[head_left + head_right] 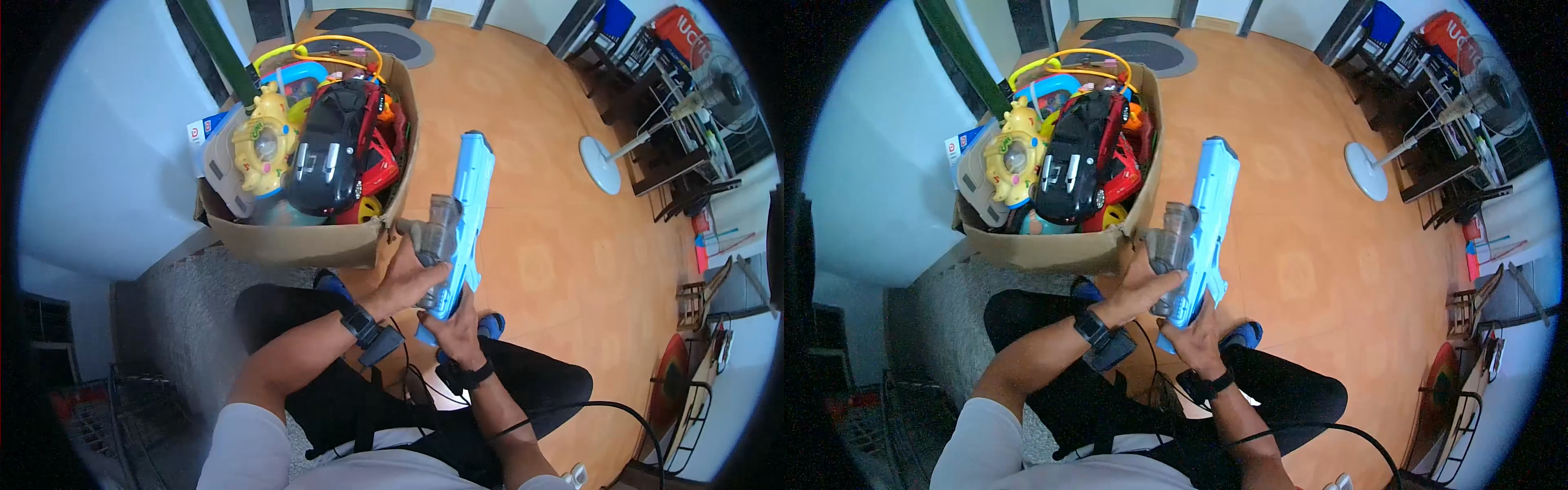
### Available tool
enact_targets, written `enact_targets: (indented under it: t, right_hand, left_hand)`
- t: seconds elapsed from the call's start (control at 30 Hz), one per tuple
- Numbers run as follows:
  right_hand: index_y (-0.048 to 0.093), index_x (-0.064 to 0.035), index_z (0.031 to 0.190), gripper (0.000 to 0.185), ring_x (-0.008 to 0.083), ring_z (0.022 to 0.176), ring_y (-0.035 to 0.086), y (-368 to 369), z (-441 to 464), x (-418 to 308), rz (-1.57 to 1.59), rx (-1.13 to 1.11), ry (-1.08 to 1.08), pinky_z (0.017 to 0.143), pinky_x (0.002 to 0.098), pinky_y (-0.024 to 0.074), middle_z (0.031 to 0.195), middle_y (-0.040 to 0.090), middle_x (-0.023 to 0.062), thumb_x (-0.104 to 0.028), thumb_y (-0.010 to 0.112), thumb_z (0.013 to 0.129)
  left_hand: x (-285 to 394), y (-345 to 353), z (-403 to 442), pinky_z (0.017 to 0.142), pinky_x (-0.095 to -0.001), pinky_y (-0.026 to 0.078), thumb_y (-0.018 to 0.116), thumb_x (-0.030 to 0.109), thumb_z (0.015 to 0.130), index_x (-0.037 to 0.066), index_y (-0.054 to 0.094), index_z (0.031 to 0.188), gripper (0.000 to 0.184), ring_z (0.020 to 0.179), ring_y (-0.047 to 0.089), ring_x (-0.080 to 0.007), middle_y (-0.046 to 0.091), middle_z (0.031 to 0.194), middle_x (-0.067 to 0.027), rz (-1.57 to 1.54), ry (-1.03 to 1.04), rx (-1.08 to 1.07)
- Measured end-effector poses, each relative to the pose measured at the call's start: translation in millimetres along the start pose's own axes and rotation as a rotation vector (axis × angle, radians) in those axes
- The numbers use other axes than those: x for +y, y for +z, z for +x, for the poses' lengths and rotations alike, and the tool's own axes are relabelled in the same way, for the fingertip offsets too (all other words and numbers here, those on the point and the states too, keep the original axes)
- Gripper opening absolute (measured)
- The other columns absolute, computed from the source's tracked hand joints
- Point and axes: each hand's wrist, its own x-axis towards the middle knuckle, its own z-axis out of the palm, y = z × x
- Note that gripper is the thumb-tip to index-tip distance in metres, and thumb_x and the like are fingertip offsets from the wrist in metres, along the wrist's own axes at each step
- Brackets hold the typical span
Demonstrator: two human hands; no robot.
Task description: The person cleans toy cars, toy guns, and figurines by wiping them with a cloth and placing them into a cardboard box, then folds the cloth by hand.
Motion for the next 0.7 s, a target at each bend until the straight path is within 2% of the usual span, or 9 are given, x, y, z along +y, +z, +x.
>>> enact_targets:
  t: [0.03, 0.13, 0.17, 0.27, 0.3, 0.43, 0.53, 0.57, 0.7]
  right_hand:
    - [0.036, 0.0022, 0.144, 0.085, 0.0216, 0.112, 0.059, -1.6, 0.0, 1.8, 0.134, -0.039, 0.063, 0.095, 0.0358, 0.0493, 0.123, 0.059, 0.0135, -0.01, 0.081, 0.073]
    - [0.039, 0.0022, 0.142, 0.08, 0.0207, 0.109, 0.06, -12.6, 0.7, 0.6, 0.249, -0.081, 0.115, 0.095, 0.0355, 0.0488, 0.122, 0.06, 0.0123, -0.007, 0.079, 0.073]
    - [0.043, 0.0025, 0.138, 0.073, 0.0198, 0.108, 0.06, -15.6, 0.6, 3.9, 0.238, -0.061, 0.096, 0.094, 0.0349, 0.0486, 0.119, 0.061, 0.0116, -0.007, 0.078, 0.074]
    - [0.047, 0.0022, 0.133, 0.066, 0.0185, 0.106, 0.06, -25.2, 1.6, -10.1, 0.308, -0.061, 0.098, 0.092, 0.0338, 0.0489, 0.115, 0.062, 0.0096, -0.007, 0.077, 0.075]
    - [0.044, 0.0027, 0.14, 0.074, 0.0201, 0.109, 0.06, -31.0, 1.7, -11.8, 0.289, -0.096, 0.144, 0.095, 0.0358, 0.0485, 0.122, 0.061, 0.0113, -0.009, 0.077, 0.075]
    - [0.05, 0.0008, 0.135, 0.067, 0.0161, 0.101, 0.061, -51.2, 5.7, -59.2, 0.401, -0.194, 0.186, 0.09, 0.0325, 0.0484, 0.113, 0.063, 0.0075, -0.01, 0.073, 0.073]
    - [0.053, 0.0004, 0.132, 0.065, 0.0176, 0.1, 0.062, -55.7, 11.2, -84.1, 0.602, -0.29, 0.154, 0.089, 0.032, 0.0482, 0.112, 0.064, 0.0079, -0.017, 0.073, 0.072]
    - [0.055, 0.0004, 0.131, 0.066, 0.0197, 0.104, 0.063, -58.2, 14.9, -99.4, 0.57, -0.353, 0.132, 0.092, 0.0334, 0.0485, 0.115, 0.065, 0.0096, -0.024, 0.074, 0.073]
    - [0.051, 0.0014, 0.136, 0.068, 0.0239, 0.112, 0.063, -35.7, 36.2, -134.9, 0.714, -0.461, 0.126, 0.1, 0.0395, 0.0486, 0.123, 0.065, 0.0129, -0.026, 0.075, 0.079]
  left_hand:
    - [-1.3, -1.6, 1.8, 0.089, -0.0347, 0.051, 0.074, 0.013, 0.087, 0.001, 0.046, 0.128, 0.051, 0.102, 0.059, -0.0153, 0.059, 0.107, -0.0053, 0.013, 0.058, -0.047]
    - [9.6, -3.7, 1.5, 0.091, -0.0345, 0.05, 0.075, 0.019, 0.09, 0.001, 0.047, 0.129, 0.051, 0.103, 0.059, -0.0149, 0.06, 0.108, -0.0058, -0.166, -0.103, -0.12]
    - [6.6, -7.2, 3.1, 0.089, -0.0329, 0.051, 0.067, 0.033, 0.098, 0.003, 0.051, 0.125, 0.044, 0.1, 0.059, -0.0136, 0.061, 0.107, -0.006, -0.225, -0.121, -0.186]
    - [-20.0, -18.5, 12.8, 0.085, -0.0314, 0.051, 0.053, 0.044, 0.104, 0.005, 0.056, 0.12, 0.042, 0.098, 0.06, -0.012, 0.063, 0.108, -0.0062, -0.158, -0.137, -0.117]
    - [-18.4, -19.9, 11.7, 0.08, -0.031, 0.051, 0.051, 0.045, 0.105, 0.006, 0.056, 0.116, 0.041, 0.092, 0.06, -0.0121, 0.062, 0.102, -0.0056, -0.207, -0.183, -0.086]
    - [-13.4, -19.4, 5.2, 0.056, -0.0295, 0.051, 0.044, 0.047, 0.107, 0.011, 0.052, 0.098, 0.038, 0.063, 0.058, -0.013, 0.056, 0.077, -0.0029, -0.337, -0.32, 0.088]
    - [-14.5, -22.8, 0.8, 0.064, -0.0332, 0.057, 0.047, 0.045, 0.107, 0.011, 0.054, 0.104, 0.035, 0.068, 0.06, -0.0158, 0.058, 0.084, -0.0037, -0.248, -0.385, 0.048]
    - [-17.7, -22.1, 0.4, 0.064, -0.0327, 0.056, 0.047, 0.045, 0.106, 0.011, 0.054, 0.106, 0.035, 0.07, 0.06, -0.0144, 0.058, 0.083, -0.003, -0.257, -0.366, 0.032]
    - [-28.4, -17.0, -5.2, 0.065, -0.0324, 0.053, 0.053, 0.043, 0.103, 0.009, 0.053, 0.114, 0.036, 0.077, 0.061, -0.0125, 0.058, 0.084, -0.002, -0.399, -0.223, -0.04]
